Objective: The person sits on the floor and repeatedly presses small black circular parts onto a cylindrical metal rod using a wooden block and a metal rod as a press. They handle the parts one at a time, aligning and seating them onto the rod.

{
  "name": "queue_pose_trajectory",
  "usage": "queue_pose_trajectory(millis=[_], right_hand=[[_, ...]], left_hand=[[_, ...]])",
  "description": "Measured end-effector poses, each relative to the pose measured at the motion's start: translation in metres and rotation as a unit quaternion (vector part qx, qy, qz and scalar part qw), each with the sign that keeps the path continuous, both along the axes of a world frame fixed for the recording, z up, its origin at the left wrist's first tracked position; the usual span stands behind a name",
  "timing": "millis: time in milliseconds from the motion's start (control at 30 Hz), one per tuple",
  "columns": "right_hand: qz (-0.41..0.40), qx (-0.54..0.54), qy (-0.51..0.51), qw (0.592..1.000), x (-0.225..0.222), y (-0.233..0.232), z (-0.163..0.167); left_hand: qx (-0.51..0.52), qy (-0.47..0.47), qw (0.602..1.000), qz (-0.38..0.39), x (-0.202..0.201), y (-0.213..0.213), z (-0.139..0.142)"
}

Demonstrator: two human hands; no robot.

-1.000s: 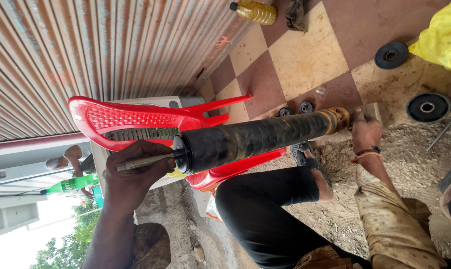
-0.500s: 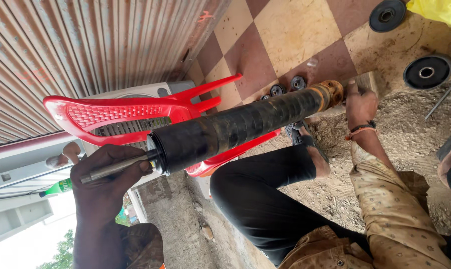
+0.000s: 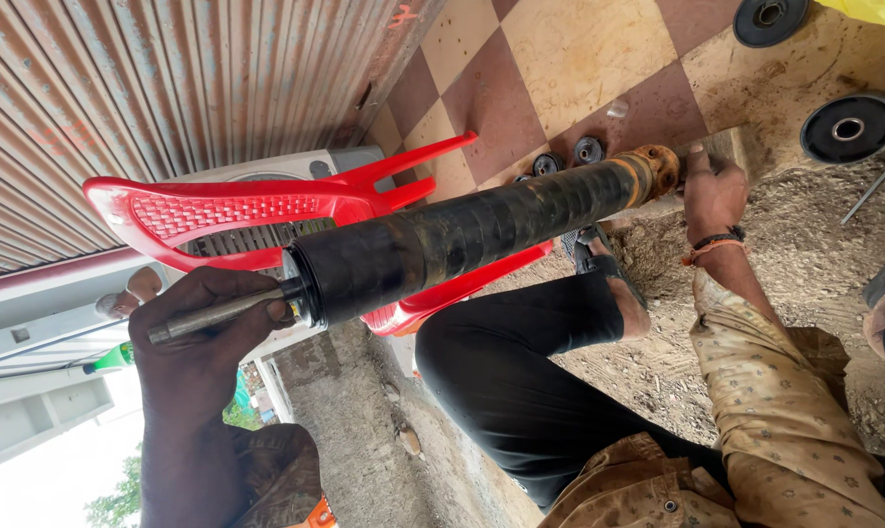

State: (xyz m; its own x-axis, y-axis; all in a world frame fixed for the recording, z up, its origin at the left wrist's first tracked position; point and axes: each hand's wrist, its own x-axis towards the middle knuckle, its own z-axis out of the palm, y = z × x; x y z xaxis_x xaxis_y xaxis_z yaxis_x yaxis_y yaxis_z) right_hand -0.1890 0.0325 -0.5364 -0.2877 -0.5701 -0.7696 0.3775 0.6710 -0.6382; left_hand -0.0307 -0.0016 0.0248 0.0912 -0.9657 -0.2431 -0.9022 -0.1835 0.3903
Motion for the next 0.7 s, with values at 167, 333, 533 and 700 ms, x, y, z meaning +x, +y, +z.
queue_pose_trajectory(millis=[167, 333, 533, 700], right_hand=[[-0.003, -0.01, -0.036, 0.999, -0.0016, -0.0001, 0.0023], [-0.002, -0.002, -0.028, 1.0, -0.003, -0.0012, 0.0049], [0.006, 0.018, -0.026, 0.999, -0.0025, -0.0025, 0.0055], [0.042, -0.002, 0.05, 0.998, -0.0023, -0.0027, 0.0041]], left_hand=[[0.001, -0.006, 1.0, -0.011, -0.0001, -0.0006, 0.0], [0.001, -0.017, 1.0, -0.02, -0.0005, -0.0002, -0.0005], [-0.004, -0.012, 1.0, 0.003, -0.0015, -0.0009, -0.0009], [-0.003, -0.033, 0.999, 0.014, -0.0029, -0.0028, 0.0018]])
